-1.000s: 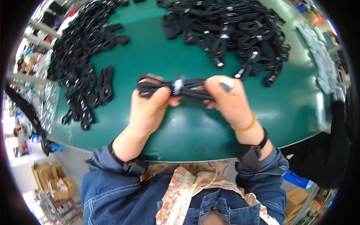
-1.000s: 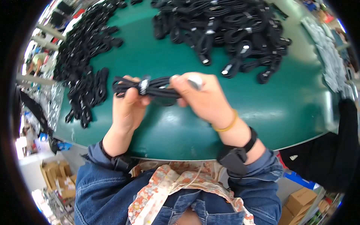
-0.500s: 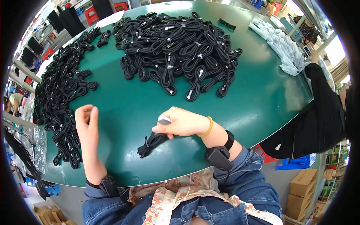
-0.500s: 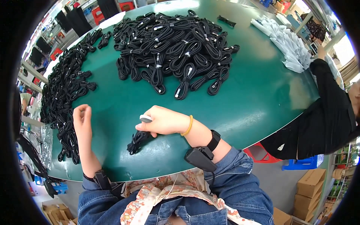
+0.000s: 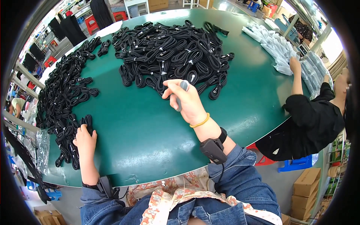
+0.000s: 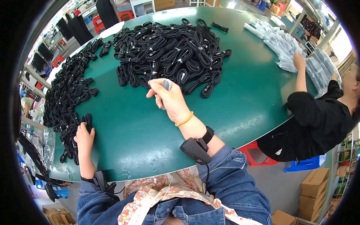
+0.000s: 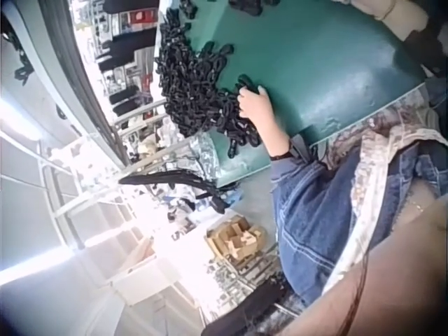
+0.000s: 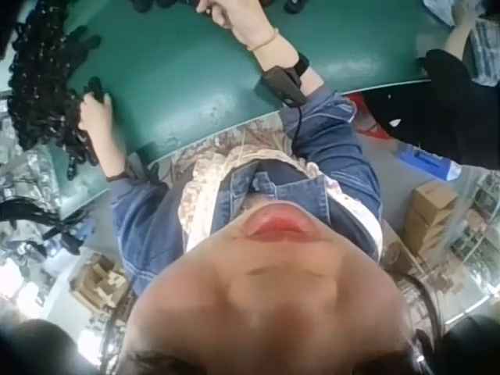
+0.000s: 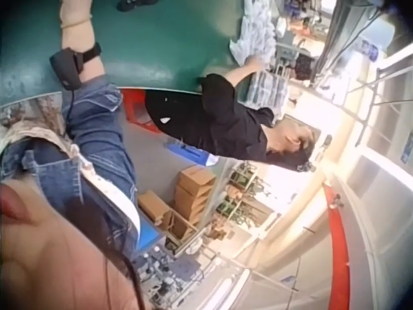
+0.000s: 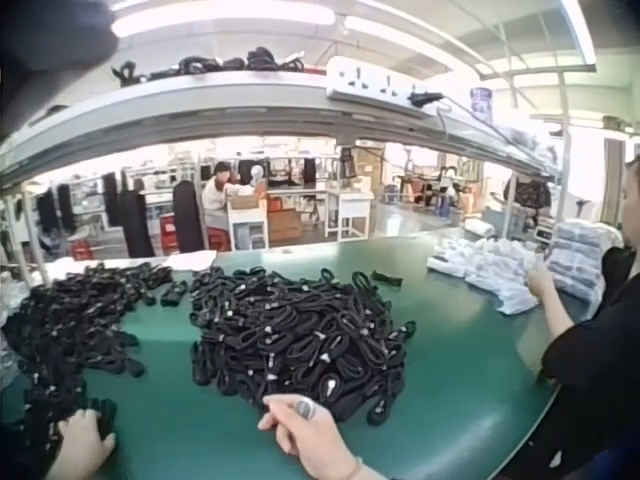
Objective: The person picks up a bundled cable from the table, turns it over to inspect it, and then sets it back down. This process is repeated for several other bundled cables, handling them one at a time.
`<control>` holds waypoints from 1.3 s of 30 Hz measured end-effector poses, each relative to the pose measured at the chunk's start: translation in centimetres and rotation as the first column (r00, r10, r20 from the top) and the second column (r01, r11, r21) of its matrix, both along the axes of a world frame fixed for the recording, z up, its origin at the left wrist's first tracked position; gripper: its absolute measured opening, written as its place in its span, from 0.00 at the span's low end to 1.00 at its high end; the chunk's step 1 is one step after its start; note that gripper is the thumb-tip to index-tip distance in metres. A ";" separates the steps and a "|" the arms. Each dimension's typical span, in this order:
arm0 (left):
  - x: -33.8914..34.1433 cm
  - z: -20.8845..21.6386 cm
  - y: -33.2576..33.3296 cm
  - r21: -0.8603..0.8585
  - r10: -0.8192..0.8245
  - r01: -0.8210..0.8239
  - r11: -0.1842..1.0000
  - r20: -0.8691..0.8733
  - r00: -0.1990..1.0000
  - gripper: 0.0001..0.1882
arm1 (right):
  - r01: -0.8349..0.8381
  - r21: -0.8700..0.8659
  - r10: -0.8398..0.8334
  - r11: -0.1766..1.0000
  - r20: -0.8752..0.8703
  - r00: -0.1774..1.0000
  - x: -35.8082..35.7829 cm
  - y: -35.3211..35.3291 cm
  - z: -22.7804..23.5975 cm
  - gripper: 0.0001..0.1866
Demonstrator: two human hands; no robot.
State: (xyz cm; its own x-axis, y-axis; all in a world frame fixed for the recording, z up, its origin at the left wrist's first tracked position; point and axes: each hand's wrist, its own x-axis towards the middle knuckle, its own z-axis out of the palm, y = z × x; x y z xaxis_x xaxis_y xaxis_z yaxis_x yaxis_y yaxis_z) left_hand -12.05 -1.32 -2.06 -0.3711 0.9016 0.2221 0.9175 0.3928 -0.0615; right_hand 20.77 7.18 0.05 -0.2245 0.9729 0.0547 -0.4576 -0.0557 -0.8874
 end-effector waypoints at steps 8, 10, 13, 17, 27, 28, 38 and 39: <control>2.2 1.4 0.2 0.245 -0.325 0.237 0.940 0.431 0.842 0.13 | -0.144 -0.035 0.149 0.989 0.211 0.966 -1.0 -0.3 -1.5 0.14; 3.9 2.6 0.1 0.324 -0.401 0.260 0.910 0.525 0.751 0.12 | -0.149 -0.014 0.148 0.989 0.237 0.960 -1.6 -0.7 -1.4 0.15; 7.7 4.1 0.0 0.470 -0.606 0.385 0.794 0.660 0.445 0.13 | -0.158 0.038 0.140 0.987 0.295 0.945 -2.0 -1.4 -1.1 0.16; 10.8 3.5 0.2 0.586 -0.662 0.393 0.709 0.745 0.083 0.12 | -0.286 0.043 0.269 0.957 0.230 0.935 -2.2 -1.7 -0.7 0.18; 11.7 1.4 1.2 0.510 -0.479 -0.038 0.859 0.777 -0.408 0.21 | -0.338 0.059 0.300 0.939 0.337 0.892 -1.9 -1.6 0.1 0.16; 11.7 1.5 1.3 0.477 -0.463 -0.094 0.874 0.757 -0.461 0.22 | -0.342 0.036 0.309 0.939 0.347 0.885 -1.8 -1.6 0.2 0.16; 11.3 1.0 0.6 0.512 -0.503 -0.092 0.854 0.768 -0.397 0.24 | -0.329 0.271 0.194 0.905 0.424 0.884 -1.7 -1.5 -1.3 0.16; 11.2 0.9 0.7 0.508 -0.496 -0.082 0.857 0.773 -0.396 0.24 | -0.317 0.308 0.164 0.897 0.435 0.885 -1.7 -1.4 -1.5 0.16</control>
